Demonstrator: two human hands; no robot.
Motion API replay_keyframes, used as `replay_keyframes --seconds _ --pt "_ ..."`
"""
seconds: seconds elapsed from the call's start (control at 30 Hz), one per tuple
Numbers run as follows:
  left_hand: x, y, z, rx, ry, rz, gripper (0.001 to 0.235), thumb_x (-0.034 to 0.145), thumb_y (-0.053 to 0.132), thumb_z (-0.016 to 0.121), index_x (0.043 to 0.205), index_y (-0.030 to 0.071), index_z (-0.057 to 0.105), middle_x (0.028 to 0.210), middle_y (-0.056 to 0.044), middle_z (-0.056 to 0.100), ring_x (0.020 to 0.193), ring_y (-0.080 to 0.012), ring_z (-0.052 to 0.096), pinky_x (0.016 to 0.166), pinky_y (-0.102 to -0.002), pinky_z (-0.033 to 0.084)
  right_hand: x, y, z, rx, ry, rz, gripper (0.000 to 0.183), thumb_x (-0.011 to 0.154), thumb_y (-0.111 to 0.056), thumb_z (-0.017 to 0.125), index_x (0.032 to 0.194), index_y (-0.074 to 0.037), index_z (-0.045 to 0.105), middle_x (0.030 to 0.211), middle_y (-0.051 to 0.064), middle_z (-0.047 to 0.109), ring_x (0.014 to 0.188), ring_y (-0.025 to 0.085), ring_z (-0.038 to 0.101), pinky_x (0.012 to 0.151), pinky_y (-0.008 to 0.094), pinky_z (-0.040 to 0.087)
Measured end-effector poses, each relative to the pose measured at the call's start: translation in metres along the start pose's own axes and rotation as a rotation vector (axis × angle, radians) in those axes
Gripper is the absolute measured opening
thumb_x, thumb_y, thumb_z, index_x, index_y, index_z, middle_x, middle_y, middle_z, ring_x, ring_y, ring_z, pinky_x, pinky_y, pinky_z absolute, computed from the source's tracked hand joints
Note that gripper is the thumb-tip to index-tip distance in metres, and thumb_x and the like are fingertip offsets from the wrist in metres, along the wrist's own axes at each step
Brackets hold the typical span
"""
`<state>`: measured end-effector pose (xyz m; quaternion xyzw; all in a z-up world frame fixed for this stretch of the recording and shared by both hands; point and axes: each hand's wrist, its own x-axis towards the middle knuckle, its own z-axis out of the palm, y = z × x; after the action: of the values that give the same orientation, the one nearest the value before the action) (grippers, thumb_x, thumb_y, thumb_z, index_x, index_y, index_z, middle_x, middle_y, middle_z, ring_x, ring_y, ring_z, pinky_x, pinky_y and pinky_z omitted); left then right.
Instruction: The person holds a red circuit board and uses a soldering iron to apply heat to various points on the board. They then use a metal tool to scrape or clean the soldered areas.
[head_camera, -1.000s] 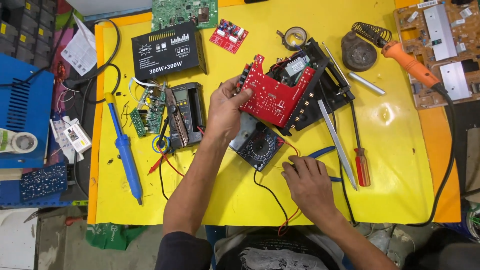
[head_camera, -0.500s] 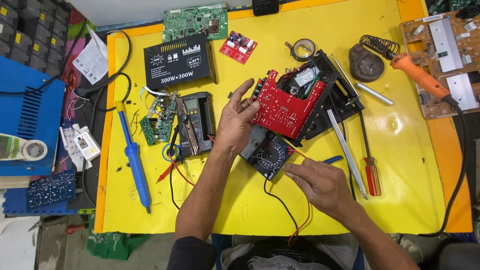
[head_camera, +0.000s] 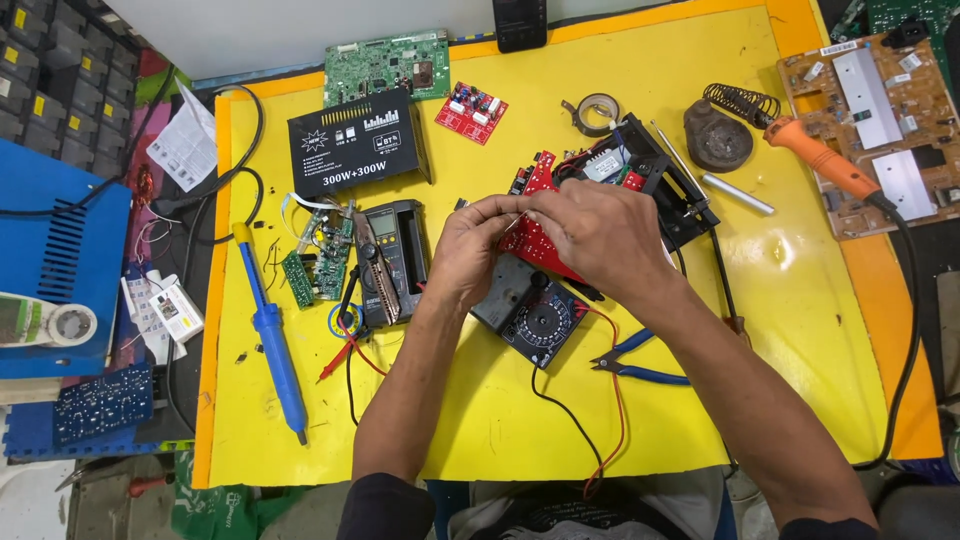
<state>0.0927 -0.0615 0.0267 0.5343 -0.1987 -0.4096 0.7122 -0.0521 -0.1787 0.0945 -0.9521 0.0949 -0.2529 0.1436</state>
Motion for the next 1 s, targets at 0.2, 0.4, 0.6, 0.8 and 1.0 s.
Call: replay_keyframes --seconds 0.2,0.4,0.6,0.8,1.0 --pt "0.005 -0.005 -0.004 -0.063 0.03 -0.046 0.03 0.08 0.006 0.06 0.103 0.004 0.079 0.084 -0.007 0.065 0.083 -0.014 0.054 0.075 -0.034 0.054 0.012 0.008 0.002 -0.05 -0.069 -0.076 0.015 0.107 -0.02 0.063 0.109 -0.013 0.076 0.093 0.011 0.074 0.087 0.025 0.071 0.07 0.036 0.053" --pt "-0.011 0.003 0.011 0.009 0.033 0.087 0.018 0.091 0.019 0.077 0.1 0.003 0.077 0.088 -0.006 0.069 0.092 -0.0118 0.06 0.085 -0.032 0.051 0.016 0.019 0.002 -0.246 -0.007 -0.198 0.016 0.106 -0.025 0.067 0.097 -0.016 0.076 0.084 0.004 0.074 0.086 0.021 0.066 0.076 0.033 0.048" --pt "-0.016 0.011 0.017 0.083 0.024 0.128 0.012 0.091 0.013 0.077 0.093 0.001 0.075 0.078 -0.004 0.067 0.085 -0.011 0.06 0.081 -0.029 0.05 0.006 0.02 0.001 -0.089 0.037 -0.136 0.018 0.106 -0.023 0.067 0.095 -0.014 0.077 0.084 0.007 0.076 0.082 0.022 0.069 0.073 0.034 0.052" --pt "-0.01 0.006 0.014 0.05 0.104 0.099 0.008 0.088 0.01 0.076 0.087 0.002 0.074 0.08 -0.008 0.068 0.086 -0.0117 0.057 0.083 -0.028 0.047 -0.08 0.048 -0.026 0.722 0.616 0.942 0.009 0.109 -0.015 0.064 0.113 -0.009 0.068 0.076 0.011 0.069 0.052 0.01 0.056 0.051 0.02 0.046" --pt "0.0 -0.003 0.0 -0.012 0.083 0.006 0.004 0.088 0.007 0.072 0.084 0.008 0.072 0.085 -0.005 0.069 0.089 -0.0188 0.061 0.098 -0.043 0.042 -0.105 0.125 -0.038 1.035 0.851 1.02 0.09 0.097 -0.046 0.075 0.169 -0.013 0.032 0.111 0.004 0.08 0.067 0.01 0.066 0.069 0.023 0.059"
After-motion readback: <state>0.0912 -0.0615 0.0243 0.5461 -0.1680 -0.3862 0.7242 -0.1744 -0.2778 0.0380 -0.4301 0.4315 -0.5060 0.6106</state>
